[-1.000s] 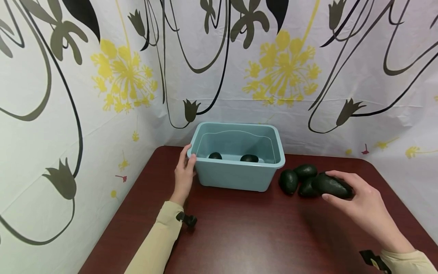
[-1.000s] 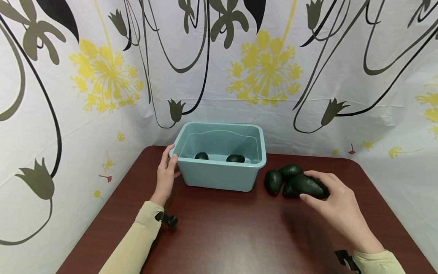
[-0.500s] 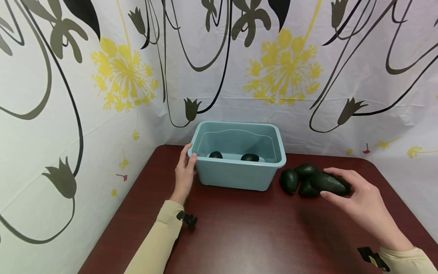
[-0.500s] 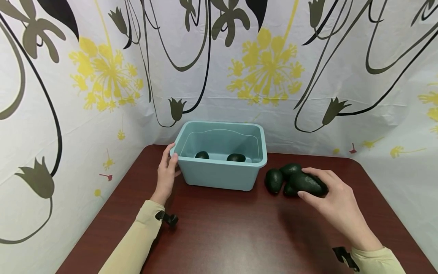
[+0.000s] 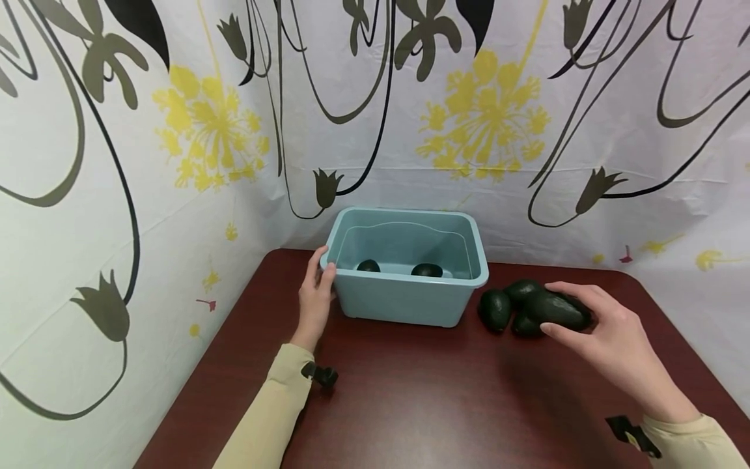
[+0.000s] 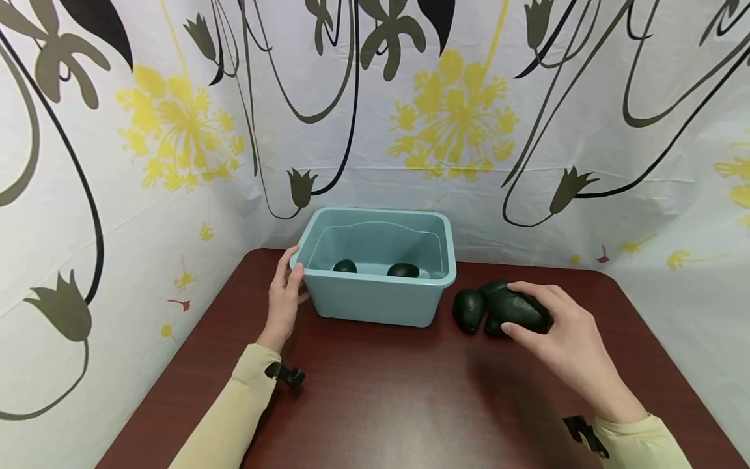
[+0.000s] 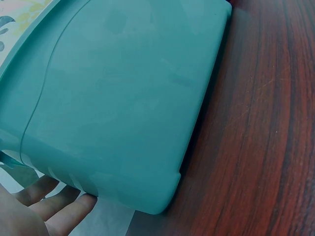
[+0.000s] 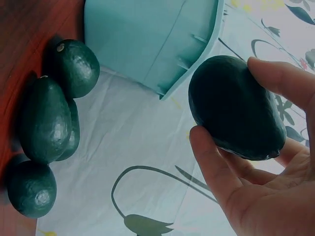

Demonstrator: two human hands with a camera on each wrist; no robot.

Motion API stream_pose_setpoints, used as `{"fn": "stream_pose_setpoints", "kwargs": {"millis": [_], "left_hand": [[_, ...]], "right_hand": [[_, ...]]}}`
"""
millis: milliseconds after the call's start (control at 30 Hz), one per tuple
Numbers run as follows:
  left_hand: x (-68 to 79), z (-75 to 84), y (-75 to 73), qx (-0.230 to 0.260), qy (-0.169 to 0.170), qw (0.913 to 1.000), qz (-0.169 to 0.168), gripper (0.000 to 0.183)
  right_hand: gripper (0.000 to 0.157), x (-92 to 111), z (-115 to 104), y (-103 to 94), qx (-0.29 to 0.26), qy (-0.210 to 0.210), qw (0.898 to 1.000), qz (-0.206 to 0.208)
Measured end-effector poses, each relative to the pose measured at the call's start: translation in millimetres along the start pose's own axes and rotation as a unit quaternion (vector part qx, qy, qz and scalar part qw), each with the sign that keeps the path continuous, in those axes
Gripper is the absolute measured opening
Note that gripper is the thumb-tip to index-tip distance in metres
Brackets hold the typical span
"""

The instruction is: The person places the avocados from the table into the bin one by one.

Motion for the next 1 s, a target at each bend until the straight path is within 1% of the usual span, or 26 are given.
{"fn": "stream_pose_setpoints", "kwargs": {"millis": [233,567,1000], "left_hand": [[-2.8,-2.1,-0.3,-0.001,0.004,1.0,0.002,0.05],[-1.4,-4.3,-1.3,-0.009,0.008,0.9999,0.007,0.05],[-2.0,-5.4,-2.2,-0.011,0.01,0.9999,0.008,0.05]], "right_hand": [[0.062,-6,-7,0.9,-0.002,-0.003,1.0,-0.004],[0.063,-12,-15,3.1,0.0,-0.01,1.0,-0.012],[0.063,-23,-34,3.7,-0.012,-0.038,0.999,-0.007]]}}
Point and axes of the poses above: each hand's wrist, its own x-axis away from the middle knuckle, its own y-axis out of the palm, z = x × y, the point moved 3 cm from there along -x, towards the middle knuckle, and after that the axes turned 7 degrees about z, right-handed, at the moved point
